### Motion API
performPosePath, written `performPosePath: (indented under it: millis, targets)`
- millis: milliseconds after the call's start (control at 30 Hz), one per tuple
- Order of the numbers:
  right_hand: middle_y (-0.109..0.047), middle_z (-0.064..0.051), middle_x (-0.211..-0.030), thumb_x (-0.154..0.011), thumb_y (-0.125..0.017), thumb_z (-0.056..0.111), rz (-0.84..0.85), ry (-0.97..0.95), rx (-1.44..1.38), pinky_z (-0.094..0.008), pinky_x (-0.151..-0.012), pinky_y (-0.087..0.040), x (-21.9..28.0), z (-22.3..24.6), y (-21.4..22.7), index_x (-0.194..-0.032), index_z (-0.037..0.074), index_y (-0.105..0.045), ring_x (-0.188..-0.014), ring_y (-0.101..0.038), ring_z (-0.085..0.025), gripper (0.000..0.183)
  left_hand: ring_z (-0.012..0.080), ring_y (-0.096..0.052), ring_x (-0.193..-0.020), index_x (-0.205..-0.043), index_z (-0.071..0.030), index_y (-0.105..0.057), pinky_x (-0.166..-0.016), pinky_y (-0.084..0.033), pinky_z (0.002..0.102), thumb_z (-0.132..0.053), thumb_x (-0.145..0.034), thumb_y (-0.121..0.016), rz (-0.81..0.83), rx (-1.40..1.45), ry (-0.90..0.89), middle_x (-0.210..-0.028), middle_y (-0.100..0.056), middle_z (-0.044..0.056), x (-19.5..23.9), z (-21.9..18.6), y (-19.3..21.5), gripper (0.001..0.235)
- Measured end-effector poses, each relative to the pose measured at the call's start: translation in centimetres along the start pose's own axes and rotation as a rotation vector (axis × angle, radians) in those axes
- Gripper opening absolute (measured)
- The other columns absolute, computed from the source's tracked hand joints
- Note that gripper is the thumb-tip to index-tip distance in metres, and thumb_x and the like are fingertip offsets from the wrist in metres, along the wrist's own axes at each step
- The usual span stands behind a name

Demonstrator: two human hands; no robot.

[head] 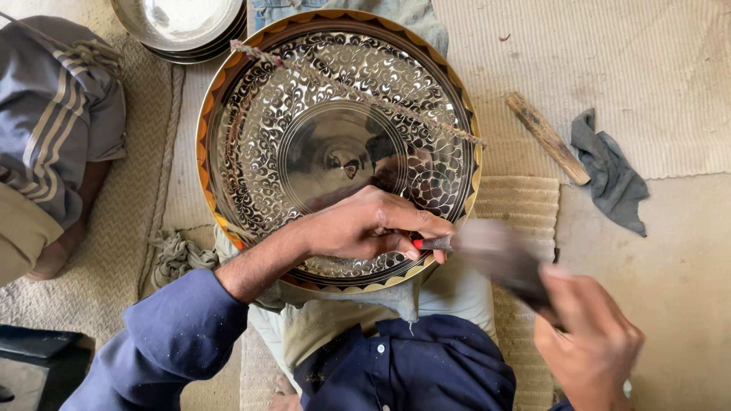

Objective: The person uses a hammer and a small metal punch to emboss a decorative pattern onto a large silver tray. They repeatedly strike the punch with the hammer to create indentations in the metal surface.

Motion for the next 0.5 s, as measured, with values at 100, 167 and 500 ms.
performPosePath:
  millis: [100, 167, 500]
  targets:
    - [-0.069, -0.024, -0.1, -0.074, -0.081, -0.004, -0.015, 0.059, 0.056, -0.041, -0.075, -0.057, -0.1, -0.1, 0.3, -0.139, 0.0, -0.05, -0.086, -0.07, -0.031, 0.072, 0.0231, -0.075, -0.114, -0.14, -0.009, -0.059, -0.092, -0.063, 0.036, -0.006, -0.09, -0.079, -0.151, -0.072, 0.057, -0.124, -0.073, 0.006, -0.2, 0.4, 1.0, 0.053]
    - [-0.067, -0.022, -0.106, -0.08, -0.079, -0.003, -0.108, -0.051, -0.231, -0.035, -0.08, -0.058, 0.2, -1.5, 1.1, -0.144, -0.003, -0.043, -0.09, -0.069, -0.025, 0.074, 0.0217, -0.076, -0.112, -0.139, -0.009, -0.059, -0.092, -0.063, 0.036, -0.009, -0.091, -0.08, -0.154, -0.058, 0.063, -0.122, -0.074, 0.005, 0.0, 0.4, 0.8, 0.052]
    - [-0.07, -0.004, -0.096, -0.08, -0.078, 0.0, 0.072, -0.107, -0.254, -0.031, -0.076, -0.057, -2.5, -1.3, -0.1, -0.14, 0.008, -0.049, -0.082, -0.069, -0.016, 0.066, 0.023, -0.077, -0.109, -0.137, -0.008, -0.058, -0.084, -0.062, 0.034, -0.009, -0.089, -0.08, -0.17, -0.142, 0.077, -0.116, -0.075, 0.007, 0.3, 0.9, 0.9, 0.053]
Point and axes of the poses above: each hand's wrist, its own x-axis away from the middle knuckle, its own y-axis out of the back of the hand, z = x × y, the point moved 10 cm from there along -x, towards the middle knuckle
